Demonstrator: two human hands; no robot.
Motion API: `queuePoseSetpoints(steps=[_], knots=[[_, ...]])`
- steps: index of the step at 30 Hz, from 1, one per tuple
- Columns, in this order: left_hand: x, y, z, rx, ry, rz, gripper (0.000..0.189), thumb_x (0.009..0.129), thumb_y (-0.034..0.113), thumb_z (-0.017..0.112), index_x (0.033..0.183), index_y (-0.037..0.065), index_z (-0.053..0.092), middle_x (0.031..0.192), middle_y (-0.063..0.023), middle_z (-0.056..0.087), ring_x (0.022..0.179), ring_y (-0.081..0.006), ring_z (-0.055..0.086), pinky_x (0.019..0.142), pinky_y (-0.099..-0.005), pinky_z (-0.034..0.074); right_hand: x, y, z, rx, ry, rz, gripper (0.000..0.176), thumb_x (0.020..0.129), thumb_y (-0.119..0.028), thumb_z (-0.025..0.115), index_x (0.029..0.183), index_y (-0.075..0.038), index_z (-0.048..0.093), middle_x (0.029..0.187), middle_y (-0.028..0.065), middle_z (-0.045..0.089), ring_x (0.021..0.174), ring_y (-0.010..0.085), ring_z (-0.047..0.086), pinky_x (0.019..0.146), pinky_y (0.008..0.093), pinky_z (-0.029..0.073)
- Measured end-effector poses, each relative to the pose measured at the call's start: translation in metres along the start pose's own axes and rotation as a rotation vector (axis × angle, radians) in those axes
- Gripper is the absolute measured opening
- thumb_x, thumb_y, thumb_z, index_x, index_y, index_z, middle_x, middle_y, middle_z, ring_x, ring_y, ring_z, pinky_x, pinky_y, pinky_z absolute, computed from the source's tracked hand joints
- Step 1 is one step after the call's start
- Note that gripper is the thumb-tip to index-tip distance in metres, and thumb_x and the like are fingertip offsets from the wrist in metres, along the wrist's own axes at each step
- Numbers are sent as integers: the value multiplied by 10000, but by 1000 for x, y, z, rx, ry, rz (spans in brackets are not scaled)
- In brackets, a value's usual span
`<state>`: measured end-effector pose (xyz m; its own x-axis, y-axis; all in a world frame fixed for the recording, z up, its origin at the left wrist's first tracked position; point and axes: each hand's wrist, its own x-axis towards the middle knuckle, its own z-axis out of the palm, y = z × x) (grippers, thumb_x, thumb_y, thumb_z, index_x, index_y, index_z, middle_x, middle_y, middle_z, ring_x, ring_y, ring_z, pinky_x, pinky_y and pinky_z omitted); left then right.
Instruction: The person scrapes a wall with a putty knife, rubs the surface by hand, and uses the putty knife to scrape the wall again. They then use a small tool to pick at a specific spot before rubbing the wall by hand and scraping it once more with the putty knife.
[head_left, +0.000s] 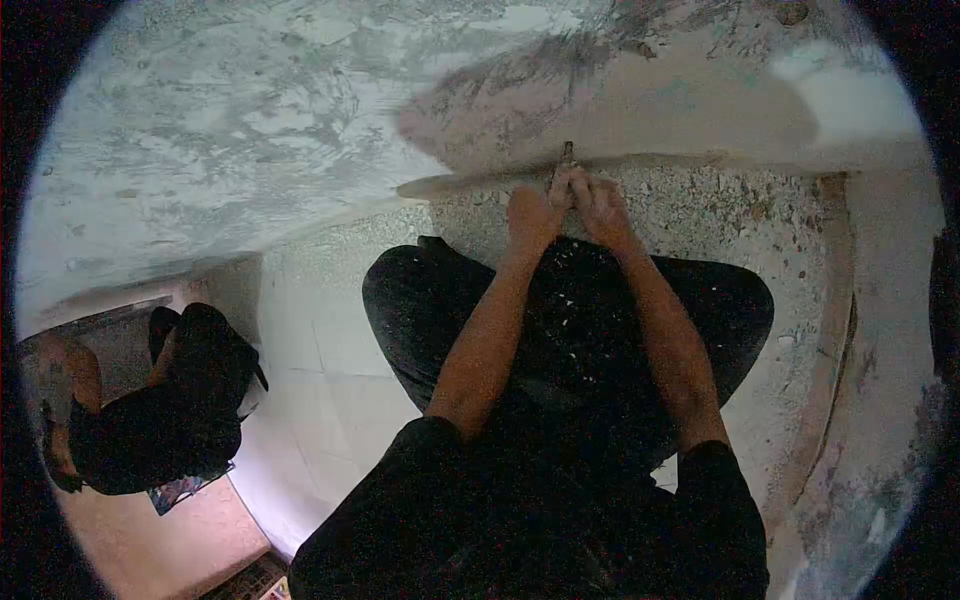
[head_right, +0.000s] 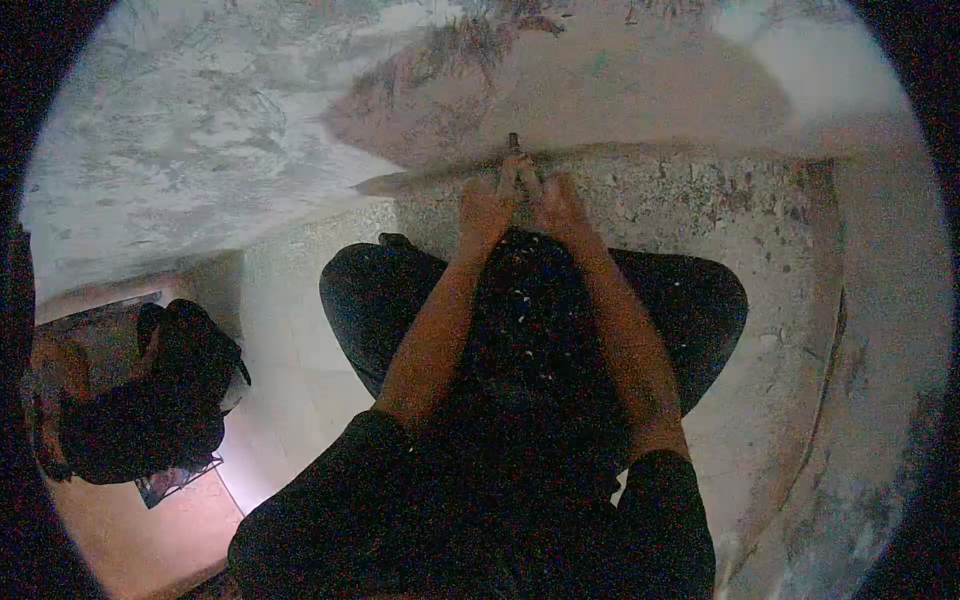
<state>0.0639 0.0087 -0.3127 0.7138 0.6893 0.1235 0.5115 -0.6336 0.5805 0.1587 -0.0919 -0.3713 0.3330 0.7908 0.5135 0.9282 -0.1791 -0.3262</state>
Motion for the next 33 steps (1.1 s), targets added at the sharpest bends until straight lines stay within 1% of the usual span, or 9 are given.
queuePoseSetpoints(steps=[7, 14, 19, 22, 26, 27, 28, 30, 33], knots=[[1, -8, 50, 14, -29, 166, 404, 869, 277, 411, 1189, 31, 424, 731, -237, 521, 666, -400, 503, 604, -485, 407, 13, 7, -52, -241, -30, -42, 532, 754, -24, 485, 1258, -126, 349, 862, 178, 528, 725, 335, 512, 638, 433, 433], [3, 8, -26, 379, -207, 151, 353, 824, 270, 467, 1080, 34, 526, 734, -209, 541, 694, -353, 538, 616, -467, 429, 25, -10, -3, 87, 40, -45, 452, 768, -34, 462, 1214, -18, 396, 829, 197, 512, 695, 340, 504, 614, 419, 426], [9, 35, -30, -49, -10, -54, 510, 834, 403, 425, 802, -77, 595, 719, -241, 571, 684, -378, 575, 603, -473, 437, 20, -4, -25, -81, 119, -53, 431, 769, -60, 476, 1198, -63, 427, 817, 152, 526, 692, 292, 526, 593, 397, 440], [13, -7, 38, -232, 43, 163, 588, 860, 444, 355, 790, -91, 586, 757, -273, 569, 673, -412, 561, 599, -484, 425, 26, -9, -68, -287, -24, -31, 445, 759, -77, 499, 1199, -91, 434, 845, 125, 534, 701, 262, 531, 581, 374, 450], [11, 17, 1, -177, -98, 22, 629, 859, 477, 345, 784, -103, 577, 755, -298, 552, 674, -437, 541, 613, -491, 409, 18, 7, -32, -280, -57, -60, 498, 743, -115, 535, 1225, -95, 411, 884, 144, 544, 692, 297, 522, 540, 365, 455], [12, 17, -17, -39, -281, -11, 457, 834, 367, 420, 1036, -42, 429, 867, -286, 541, 714, -433, 537, 664, -488, 419, 13, 12, -18, -197, 50, -127, 505, 741, -121, 539, 1228, -94, 407, 880, 153, 546, 685, 317, 518, 536, 376, 454], [17, 17, -31, 105, -451, -36, 576, 810, 258, 496, 1289, 19, 281, 979, -274, 529, 755, -428, 533, 714, -485, 428, 17, 6, -9, -148, 132, -104, 506, 745, -114, 534, 1232, -90, 401, 879, 160, 546, 685, 334, 514, 545, 396, 448], [5, -11, -16, 629, -168, 164, 555, 818, 280, 490, 1285, 42, 306, 928, -239, 551, 731, -393, 539, 663, -464, 431, 22, -15, -1, -120, 230, -81, 506, 749, -107, 529, 1236, -87, 396, 879, 166, 546, 684, 351, 510, 555, 415, 443], [11, 9, -18, 294, -157, 210, 459, 862, 233, 420, 1260, 13, 351, 805, -201, 576, 577, -329, 523, 491, -398, 437, 19, -17, -24, -129, 82, 100, 440, 787, -160, 477, 1224, -178, 419, 980, 153, 549, 757, 323, 536, 608, 440, 456]])
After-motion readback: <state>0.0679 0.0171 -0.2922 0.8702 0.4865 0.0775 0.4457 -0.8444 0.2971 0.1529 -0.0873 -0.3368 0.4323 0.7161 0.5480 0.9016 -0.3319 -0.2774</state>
